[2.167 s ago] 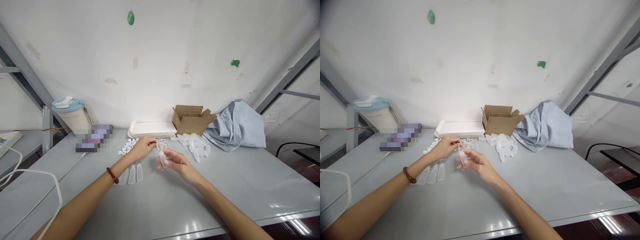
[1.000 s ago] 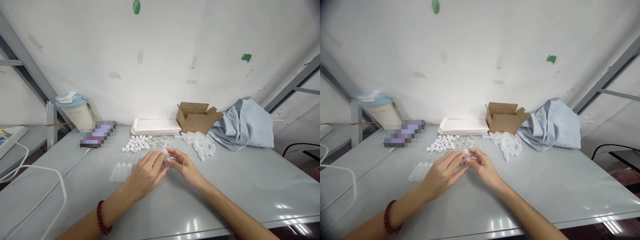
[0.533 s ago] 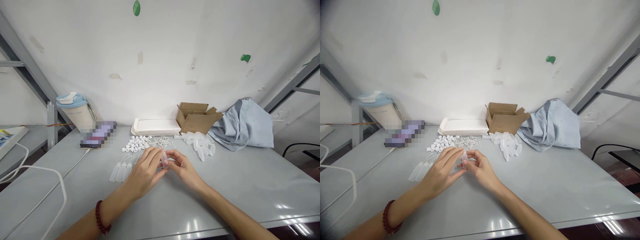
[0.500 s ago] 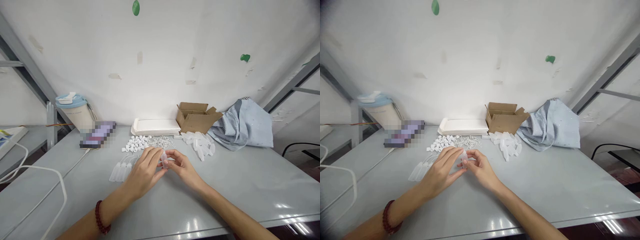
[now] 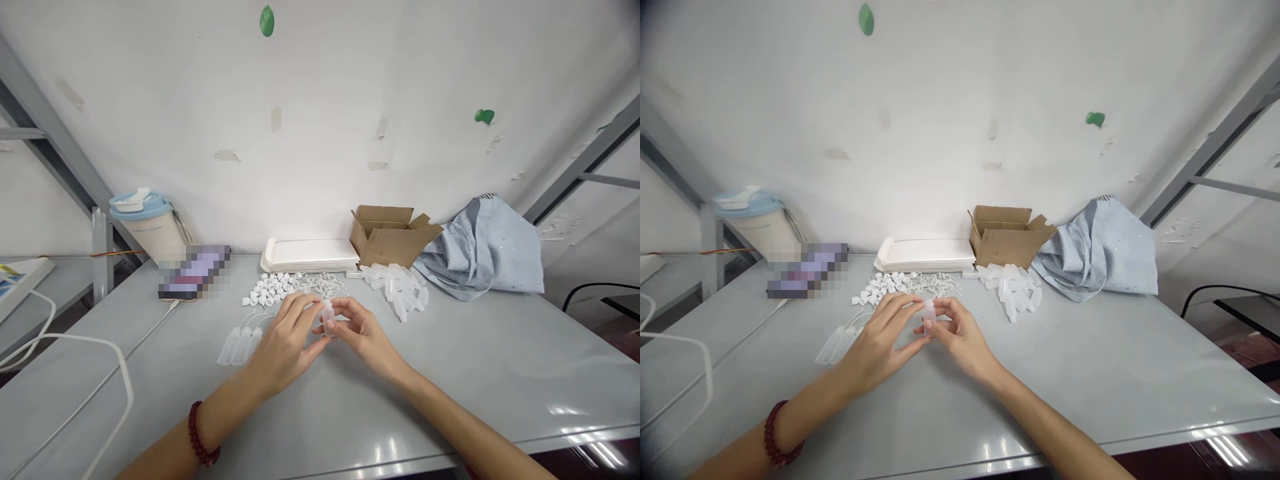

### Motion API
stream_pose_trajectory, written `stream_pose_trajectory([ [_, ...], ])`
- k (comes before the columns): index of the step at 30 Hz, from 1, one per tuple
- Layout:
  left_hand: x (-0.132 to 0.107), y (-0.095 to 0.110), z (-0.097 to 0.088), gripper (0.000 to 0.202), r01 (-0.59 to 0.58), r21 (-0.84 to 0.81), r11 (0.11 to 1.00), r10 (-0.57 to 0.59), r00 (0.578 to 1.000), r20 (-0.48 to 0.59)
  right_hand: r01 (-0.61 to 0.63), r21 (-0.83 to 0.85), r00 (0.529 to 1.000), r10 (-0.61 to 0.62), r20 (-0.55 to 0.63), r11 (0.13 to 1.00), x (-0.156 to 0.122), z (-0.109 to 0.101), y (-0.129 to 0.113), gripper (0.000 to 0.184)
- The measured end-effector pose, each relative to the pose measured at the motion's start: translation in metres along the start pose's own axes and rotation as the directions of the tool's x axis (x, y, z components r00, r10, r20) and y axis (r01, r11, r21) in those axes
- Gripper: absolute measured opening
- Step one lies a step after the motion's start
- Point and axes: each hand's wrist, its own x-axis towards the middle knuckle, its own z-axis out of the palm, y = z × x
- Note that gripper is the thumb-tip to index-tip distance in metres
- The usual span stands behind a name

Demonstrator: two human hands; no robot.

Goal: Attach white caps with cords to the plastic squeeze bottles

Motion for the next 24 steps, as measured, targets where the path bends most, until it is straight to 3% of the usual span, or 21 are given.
stream_pose_trajectory([
  [7, 0.000, -0.001, 0.000, 0.041, -0.052, -0.050, 0.997, 0.054, 0.998, 0.039, -0.017, 0.020, 1.000, 0.016, 0.020, 1.000, 0.000, 0.001, 0.003, 0.024],
  [12, 0.003, -0.005, -0.012, 0.035, 0.047, -0.116, 0.992, -0.029, 0.989, 0.147, -0.040, -0.042, 0.999, 0.041, 0.028, 0.998, 0.002, 0.000, 0.001, 0.022],
  [14, 0.003, -0.010, -0.020, 0.039, 0.117, -0.129, 0.985, -0.081, 0.963, 0.256, -0.029, -0.117, 1.000, 0.029, -0.006, 0.993, 0.004, -0.003, 0.000, 0.021],
  [18, 0.002, -0.020, -0.034, 0.039, 0.232, -0.084, 0.969, -0.165, 0.863, 0.477, -0.014, -0.197, 0.993, -0.010, -0.122, 0.980, 0.008, -0.014, -0.002, 0.023],
  [24, 0.004, -0.013, -0.039, 0.034, 0.268, 0.084, 0.960, -0.265, 0.767, 0.584, 0.015, -0.232, 0.973, -0.067, -0.221, 0.973, 0.013, -0.028, -0.005, 0.023],
])
